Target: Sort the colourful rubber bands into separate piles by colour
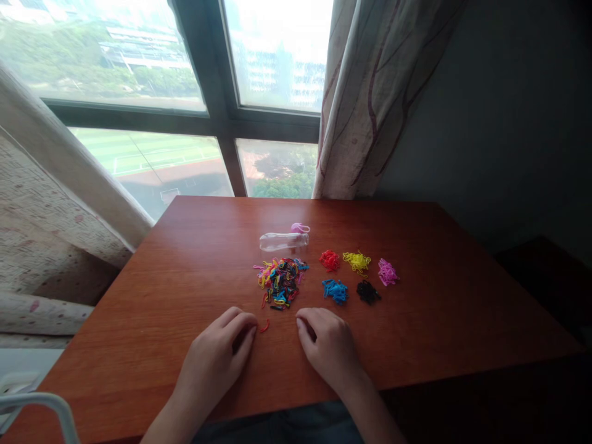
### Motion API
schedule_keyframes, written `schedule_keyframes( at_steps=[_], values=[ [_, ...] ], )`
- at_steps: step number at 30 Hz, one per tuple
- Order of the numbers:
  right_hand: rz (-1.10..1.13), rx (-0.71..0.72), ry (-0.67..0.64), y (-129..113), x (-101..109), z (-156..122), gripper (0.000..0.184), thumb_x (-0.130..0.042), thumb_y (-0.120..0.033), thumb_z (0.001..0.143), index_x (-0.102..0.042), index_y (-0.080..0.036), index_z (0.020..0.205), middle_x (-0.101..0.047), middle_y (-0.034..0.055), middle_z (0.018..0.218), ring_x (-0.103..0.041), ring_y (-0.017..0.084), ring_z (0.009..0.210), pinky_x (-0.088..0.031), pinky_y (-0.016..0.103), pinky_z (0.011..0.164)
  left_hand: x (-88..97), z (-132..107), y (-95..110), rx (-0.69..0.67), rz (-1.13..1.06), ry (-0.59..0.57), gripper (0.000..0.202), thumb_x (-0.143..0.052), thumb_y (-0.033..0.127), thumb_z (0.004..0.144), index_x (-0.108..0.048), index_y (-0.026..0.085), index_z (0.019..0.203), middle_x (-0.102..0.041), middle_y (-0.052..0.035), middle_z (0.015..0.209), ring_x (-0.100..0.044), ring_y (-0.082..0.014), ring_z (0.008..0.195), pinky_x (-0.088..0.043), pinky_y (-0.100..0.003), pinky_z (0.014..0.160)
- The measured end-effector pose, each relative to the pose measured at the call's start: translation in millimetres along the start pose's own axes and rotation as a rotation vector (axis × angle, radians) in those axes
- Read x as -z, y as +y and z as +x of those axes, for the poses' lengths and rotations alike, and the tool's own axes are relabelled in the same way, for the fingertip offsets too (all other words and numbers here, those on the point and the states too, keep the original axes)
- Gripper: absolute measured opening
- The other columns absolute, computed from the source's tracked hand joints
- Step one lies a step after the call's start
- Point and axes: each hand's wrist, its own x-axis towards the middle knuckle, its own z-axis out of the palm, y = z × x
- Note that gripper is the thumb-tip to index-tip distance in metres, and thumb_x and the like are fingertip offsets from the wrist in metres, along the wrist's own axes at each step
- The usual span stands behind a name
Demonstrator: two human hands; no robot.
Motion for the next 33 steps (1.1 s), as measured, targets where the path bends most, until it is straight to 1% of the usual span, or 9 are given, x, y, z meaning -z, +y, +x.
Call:
schedule_keyframes(
  at_steps=[6, 11, 16, 20, 22, 24, 26, 30, 33],
  values=[
    [0.025, -0.009, -0.005, 0.4, -0.1, -0.5, 0.015, -0.051, -0.014, 0.091, -0.063, -0.023, 0.089, -0.068, 0.0005, 0.084, -0.06, 0.017, 0.078, -0.037, 0.025, 0.072, -3.6, -2.5, 4.9, 0.007, 0.051, -0.029, 0.016, -0.048, 0.033, 0.094, -0.063, 0.026, 0.092, -0.064, 0.0003, 0.09, -0.063, -0.0161, 0.079, -0.046, -0.024, 0.067],
    [0.013, -0.011, -0.01, 0.2, 0.4, 0.0, 0.015, -0.051, -0.015, 0.091, -0.063, -0.023, 0.088, -0.067, 0.0003, 0.081, -0.059, 0.017, 0.077, -0.036, 0.026, 0.071, -7.9, -0.5, 5.3, -0.011, 0.062, 0.009, 0.018, -0.047, 0.032, 0.095, -0.062, 0.025, 0.089, -0.064, 0.0006, 0.088, -0.064, -0.0156, 0.077, -0.046, -0.024, 0.066],
    [0.015, -0.011, -0.014, -0.3, 0.2, 0.8, 0.015, -0.05, -0.015, 0.091, -0.063, -0.023, 0.088, -0.068, 0.0009, 0.083, -0.06, 0.017, 0.078, -0.036, 0.026, 0.072, -8.0, 14.3, 21.6, -0.05, 0.024, 0.041, 0.017, -0.046, 0.028, 0.096, -0.062, 0.024, 0.09, -0.064, 0.0002, 0.088, -0.063, -0.0139, 0.075, -0.045, -0.023, 0.063],
    [0.014, -0.007, -0.019, -1.0, 0.0, 1.6, 0.015, -0.05, -0.015, 0.091, -0.061, -0.022, 0.086, -0.067, 0.0006, 0.081, -0.06, 0.016, 0.078, -0.035, 0.025, 0.07, -6.0, 45.8, 47.7, -0.135, 0.074, 0.034, 0.02, -0.045, 0.03, 0.097, -0.063, 0.024, 0.093, -0.065, -0.0013, 0.093, -0.063, -0.0146, 0.077, -0.043, -0.023, 0.063],
    [0.007, -0.012, -0.015, -0.9, 0.2, 1.9, 0.015, -0.05, -0.015, 0.09, -0.06, -0.022, 0.081, -0.065, 0.0002, 0.078, -0.059, 0.016, 0.075, -0.034, 0.025, 0.068, -5.2, 68.4, 62.0, -0.186, 0.116, 0.007, 0.022, -0.043, 0.029, 0.098, -0.064, 0.024, 0.093, -0.066, -0.0022, 0.094, -0.064, -0.0152, 0.079, -0.043, -0.024, 0.063],
    [-0.006, -0.023, -0.006, -0.5, 0.2, 2.1, 0.016, -0.05, -0.015, 0.089, -0.058, -0.022, 0.078, -0.064, -0.0002, 0.074, -0.059, 0.016, 0.072, -0.033, 0.025, 0.065, -5.7, 93.4, 74.8, -0.226, 0.219, -0.035, 0.026, -0.042, 0.03, 0.098, -0.065, 0.023, 0.089, -0.066, -0.0034, 0.093, -0.064, -0.0171, 0.08, -0.041, -0.025, 0.059],
    [-0.003, -0.025, 0.001, 0.1, -0.1, 2.1, 0.016, -0.05, -0.015, 0.09, -0.059, -0.022, 0.079, -0.064, -0.0002, 0.075, -0.059, 0.015, 0.072, -0.034, 0.025, 0.065, -8.5, 118.1, 84.4, -0.254, 0.279, -0.079, 0.027, -0.041, 0.03, 0.098, -0.065, 0.022, 0.088, -0.066, -0.0045, 0.093, -0.064, -0.0188, 0.08, -0.041, -0.026, 0.058],
    [0.039, -0.016, 0.006, 0.5, -1.1, 2.0, 0.016, -0.05, -0.015, 0.091, -0.063, -0.022, 0.086, -0.067, 0.0006, 0.081, -0.062, 0.016, 0.078, -0.037, 0.025, 0.07, -21.4, 158.5, 92.1, -0.282, 0.302, -0.122, 0.024, -0.043, 0.024, 0.095, -0.067, 0.021, 0.093, -0.066, -0.0067, 0.095, -0.064, -0.0206, 0.079, -0.043, -0.028, 0.059],
    [0.068, -0.011, 0.009, 0.4, -1.0, 2.2, 0.016, -0.05, -0.014, 0.091, -0.064, -0.022, 0.088, -0.069, 0.0015, 0.084, -0.063, 0.017, 0.08, -0.039, 0.025, 0.073, -33.3, 176.8, 90.9, -0.285, 0.297, -0.135, 0.022, -0.046, 0.022, 0.092, -0.068, 0.019, 0.091, -0.066, -0.0082, 0.094, -0.065, -0.0207, 0.077, -0.044, -0.028, 0.061]
  ],
)
